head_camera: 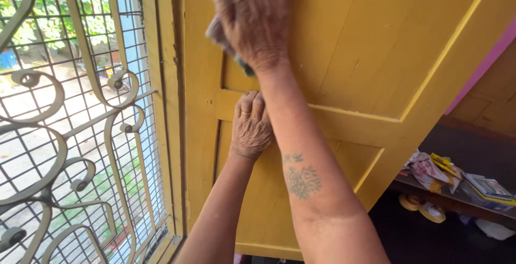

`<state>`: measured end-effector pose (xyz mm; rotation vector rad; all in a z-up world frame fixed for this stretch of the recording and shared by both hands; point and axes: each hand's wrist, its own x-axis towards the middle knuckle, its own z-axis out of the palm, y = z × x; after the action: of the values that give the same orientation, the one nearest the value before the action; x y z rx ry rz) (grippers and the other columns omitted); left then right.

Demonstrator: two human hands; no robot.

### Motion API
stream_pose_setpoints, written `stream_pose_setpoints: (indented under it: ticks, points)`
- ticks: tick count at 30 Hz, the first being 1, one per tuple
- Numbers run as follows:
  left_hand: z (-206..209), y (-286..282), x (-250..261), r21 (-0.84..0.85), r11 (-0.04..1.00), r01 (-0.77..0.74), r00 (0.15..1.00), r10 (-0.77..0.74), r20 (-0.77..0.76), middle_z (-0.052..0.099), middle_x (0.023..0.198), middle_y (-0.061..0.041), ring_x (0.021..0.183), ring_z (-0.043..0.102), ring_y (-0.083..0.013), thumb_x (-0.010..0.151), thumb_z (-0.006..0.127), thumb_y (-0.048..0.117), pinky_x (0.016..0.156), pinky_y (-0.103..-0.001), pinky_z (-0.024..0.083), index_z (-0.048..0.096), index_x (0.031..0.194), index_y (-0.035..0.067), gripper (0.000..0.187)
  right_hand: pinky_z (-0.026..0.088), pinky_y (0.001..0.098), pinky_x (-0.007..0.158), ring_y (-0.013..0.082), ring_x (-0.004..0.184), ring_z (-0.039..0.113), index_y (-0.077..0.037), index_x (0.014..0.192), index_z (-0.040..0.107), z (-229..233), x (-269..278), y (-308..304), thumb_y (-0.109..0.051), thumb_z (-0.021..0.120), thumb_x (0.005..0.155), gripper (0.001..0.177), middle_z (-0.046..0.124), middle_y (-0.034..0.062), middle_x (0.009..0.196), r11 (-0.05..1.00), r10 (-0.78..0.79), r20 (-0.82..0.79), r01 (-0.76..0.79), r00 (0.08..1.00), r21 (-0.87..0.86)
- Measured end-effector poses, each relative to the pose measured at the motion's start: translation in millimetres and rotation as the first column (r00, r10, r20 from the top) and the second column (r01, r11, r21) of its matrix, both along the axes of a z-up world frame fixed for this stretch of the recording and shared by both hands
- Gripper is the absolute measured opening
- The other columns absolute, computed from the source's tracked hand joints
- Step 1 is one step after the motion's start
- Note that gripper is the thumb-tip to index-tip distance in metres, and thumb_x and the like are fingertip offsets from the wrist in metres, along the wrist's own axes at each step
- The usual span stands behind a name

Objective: The person wipes the surface of a yellow wooden door using a cloth. They move the cloth across the door panels in repeated strokes, covering different areas of the door.

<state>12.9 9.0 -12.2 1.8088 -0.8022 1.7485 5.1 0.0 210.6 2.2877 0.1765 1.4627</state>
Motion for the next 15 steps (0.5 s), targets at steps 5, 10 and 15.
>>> stream_pose_setpoints:
  ticks: [5, 10, 15]
  points:
    - [-6.8, -2.7, 11.1, 0.070, 0.996, -0.058, 0.995, 0.063, -0.074, 0.050, 0.143, -0.010, 0.130, 0.044, -0.0354, 0.094, 0.062, 0.037, 0.108, -0.048, 0.040, 0.056, 0.138, 0.012, 0.051, -0.001, 0.0582, 0.132, 0.0317, 0.162, 0.000, -0.031, 0.170, 0.009, -23.5, -15.2, 24.3, -0.058, 0.022, 0.117, 0.061, 0.004, 0.0020, 0.177, 0.989, 0.094, -0.357, -0.129, 0.929, -0.076]
    - [-0.8, -1.3, 4.2, 0.008, 0.999, -0.053, 0.998, 0.053, 0.047, 0.051, 0.141, -0.016, 0.129, 0.045, -0.0346, 0.095, 0.066, 0.036, 0.110, -0.049, 0.041, 0.056, 0.139, 0.005, 0.054, -0.008, 0.0564, 0.132, 0.0271, 0.161, -0.011, -0.030, 0.169, -0.001, -22.2, -19.1, 6.4, -0.048, 0.026, 0.117, 0.061, -0.008, 0.0004, 0.175, 0.914, 0.333, 0.061, -0.306, 0.941, -0.265]
    - [6.7, 2.8, -6.3, -0.041, 0.999, 0.005, 0.999, -0.003, 0.052, 0.055, 0.132, -0.010, 0.125, 0.051, -0.0303, 0.094, 0.071, 0.017, 0.111, -0.047, 0.043, 0.059, 0.130, 0.007, 0.039, 0.001, 0.0624, 0.129, 0.0368, 0.161, 0.004, -0.023, 0.169, 0.013, 0.0, -36.4, -50.5, -0.056, 0.025, 0.116, 0.063, 0.008, 0.0069, 0.176, 0.993, 0.030, -0.204, -0.006, 0.979, 0.115]
